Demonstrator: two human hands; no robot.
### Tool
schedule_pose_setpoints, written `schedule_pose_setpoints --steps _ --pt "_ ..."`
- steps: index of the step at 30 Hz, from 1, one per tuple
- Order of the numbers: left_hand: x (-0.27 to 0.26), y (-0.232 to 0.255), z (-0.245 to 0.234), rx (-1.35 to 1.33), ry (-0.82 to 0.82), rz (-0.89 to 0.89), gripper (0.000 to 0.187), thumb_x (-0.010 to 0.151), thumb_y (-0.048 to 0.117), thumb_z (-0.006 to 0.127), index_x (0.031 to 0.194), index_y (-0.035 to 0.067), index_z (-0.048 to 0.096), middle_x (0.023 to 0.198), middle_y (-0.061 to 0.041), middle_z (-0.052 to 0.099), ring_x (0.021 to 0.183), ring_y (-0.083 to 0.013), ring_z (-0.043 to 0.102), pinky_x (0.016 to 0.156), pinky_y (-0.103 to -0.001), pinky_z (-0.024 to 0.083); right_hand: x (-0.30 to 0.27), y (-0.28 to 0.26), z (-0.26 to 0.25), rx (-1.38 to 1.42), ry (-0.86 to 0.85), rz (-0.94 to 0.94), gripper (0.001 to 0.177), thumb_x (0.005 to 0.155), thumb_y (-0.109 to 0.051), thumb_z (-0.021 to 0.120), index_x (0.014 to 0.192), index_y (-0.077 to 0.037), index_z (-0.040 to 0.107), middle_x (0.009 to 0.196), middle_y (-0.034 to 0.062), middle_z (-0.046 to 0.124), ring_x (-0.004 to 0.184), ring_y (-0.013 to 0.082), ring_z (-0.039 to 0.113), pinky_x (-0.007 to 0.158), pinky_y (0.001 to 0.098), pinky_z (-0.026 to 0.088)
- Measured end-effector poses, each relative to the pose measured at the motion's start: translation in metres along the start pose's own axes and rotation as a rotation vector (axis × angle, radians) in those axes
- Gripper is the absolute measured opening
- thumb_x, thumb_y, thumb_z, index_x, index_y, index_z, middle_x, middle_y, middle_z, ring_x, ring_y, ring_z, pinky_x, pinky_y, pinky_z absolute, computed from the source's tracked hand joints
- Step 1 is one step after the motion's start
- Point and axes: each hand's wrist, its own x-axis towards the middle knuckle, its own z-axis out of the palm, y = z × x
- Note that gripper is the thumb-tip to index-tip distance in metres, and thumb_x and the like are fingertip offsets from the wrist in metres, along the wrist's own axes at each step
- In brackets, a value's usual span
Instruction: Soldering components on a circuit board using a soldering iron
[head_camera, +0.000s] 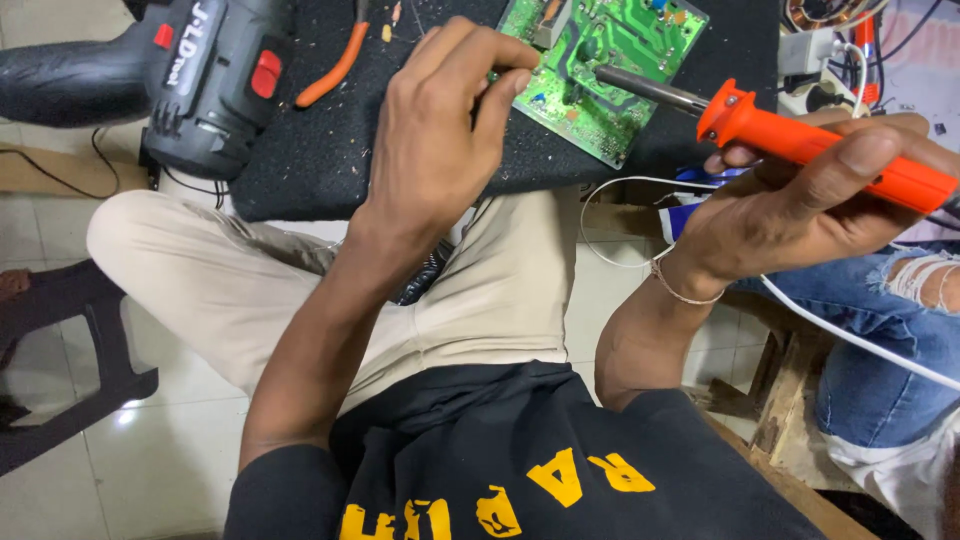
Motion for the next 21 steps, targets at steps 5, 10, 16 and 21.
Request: schedule_pose_setpoints --steps 5,10,16,21 --pt "-0.002 0.007 -0.005 -0.059 0.010 0.008 0.006 0.103 -0.004 0.057 0.106 0.001 0.059 0.101 -0.011 0.064 0.089 -0.0300 0.057 0.081 -0.041 0.047 -0.007 0.007 -0.020 0.046 0.098 0.131 0.043 0.099 -0.041 0.070 0.088 -0.007 0.046 0.075 0.0088 0.044 0.052 0.0206 0.042 0.043 0.0338 0.042" --pt "-0.003 0.006 -0.003 -0.036 0.006 0.042 0.005 0.103 -0.004 0.057 0.105 0.000 0.058 0.100 -0.013 0.063 0.086 -0.0313 0.057 0.082 -0.043 0.045 -0.009 0.000 -0.025 -0.012 0.141 0.224 0.049 0.096 -0.047 0.066 0.084 -0.006 0.042 0.070 0.0100 0.043 0.044 0.0199 0.041 0.037 0.0314 0.038" --pt "-0.003 0.006 -0.002 -0.006 0.000 0.089 0.003 0.104 -0.005 0.058 0.105 -0.002 0.059 0.097 -0.016 0.063 0.088 -0.0349 0.058 0.085 -0.045 0.046 -0.013 0.009 -0.028 -0.012 0.107 0.158 0.044 0.099 -0.042 0.067 0.087 -0.009 0.040 0.075 0.0061 0.037 0.064 0.0169 0.038 0.057 0.0326 0.038" --pt "-0.004 0.005 -0.001 0.005 -0.007 0.092 0.003 0.104 -0.004 0.058 0.106 -0.002 0.060 0.098 -0.015 0.063 0.088 -0.0348 0.057 0.086 -0.045 0.047 -0.019 0.014 -0.029 -0.019 0.100 0.179 0.047 0.097 -0.047 0.070 0.086 -0.009 0.045 0.074 0.0069 0.042 0.059 0.0187 0.042 0.054 0.0362 0.042"
